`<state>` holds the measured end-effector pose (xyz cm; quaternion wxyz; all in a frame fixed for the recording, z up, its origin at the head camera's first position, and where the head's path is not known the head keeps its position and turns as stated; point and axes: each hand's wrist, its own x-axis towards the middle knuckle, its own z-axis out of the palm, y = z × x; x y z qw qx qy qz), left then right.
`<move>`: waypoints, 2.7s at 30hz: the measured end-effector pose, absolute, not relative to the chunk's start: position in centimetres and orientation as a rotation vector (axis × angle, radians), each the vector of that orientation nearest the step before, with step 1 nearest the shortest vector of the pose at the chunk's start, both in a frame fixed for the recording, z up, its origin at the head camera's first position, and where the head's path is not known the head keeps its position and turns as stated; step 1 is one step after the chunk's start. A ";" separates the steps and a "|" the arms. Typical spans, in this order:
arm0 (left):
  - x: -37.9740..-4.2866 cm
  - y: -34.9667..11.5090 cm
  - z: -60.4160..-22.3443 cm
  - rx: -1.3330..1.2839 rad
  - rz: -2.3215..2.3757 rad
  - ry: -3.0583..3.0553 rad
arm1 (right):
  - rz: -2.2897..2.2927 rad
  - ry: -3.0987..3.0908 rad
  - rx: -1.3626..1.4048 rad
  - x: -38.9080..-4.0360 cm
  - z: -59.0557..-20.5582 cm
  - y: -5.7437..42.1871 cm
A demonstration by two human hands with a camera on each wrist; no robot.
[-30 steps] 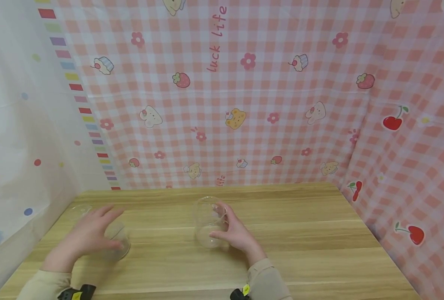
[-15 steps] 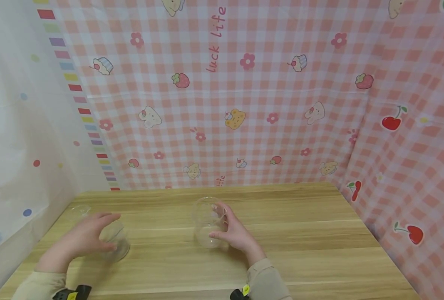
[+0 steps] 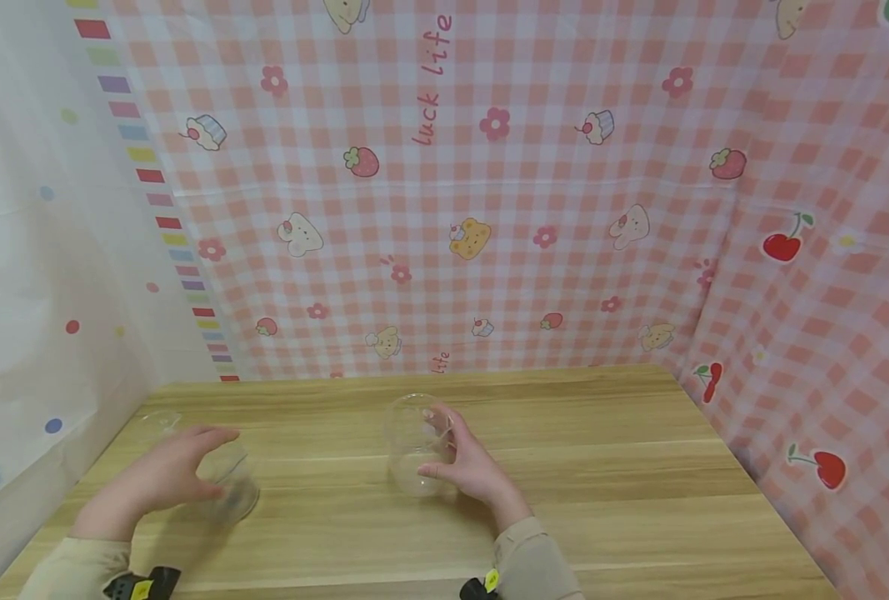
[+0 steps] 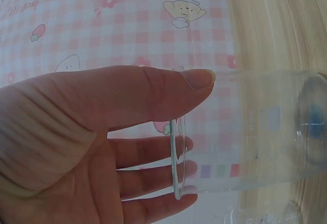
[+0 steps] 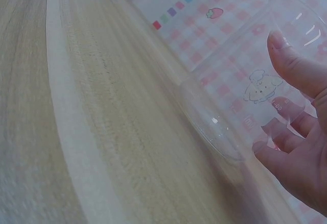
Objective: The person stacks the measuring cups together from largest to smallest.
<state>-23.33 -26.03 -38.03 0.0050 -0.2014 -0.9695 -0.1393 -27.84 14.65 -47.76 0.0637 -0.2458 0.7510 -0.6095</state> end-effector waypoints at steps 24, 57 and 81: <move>-23.6 -26.6 -38.1 -0.623 -0.361 -3.014 | -1.818 2.301 -0.774 -27.9 -47.9 14.6; -22.6 -23.6 -38.3 -0.670 -0.430 -2.914 | -1.838 2.272 -0.807 -28.0 -48.0 14.5; -23.2 -21.1 -37.6 -0.654 -0.518 -2.896 | -1.812 2.302 -0.794 -27.9 -48.0 14.6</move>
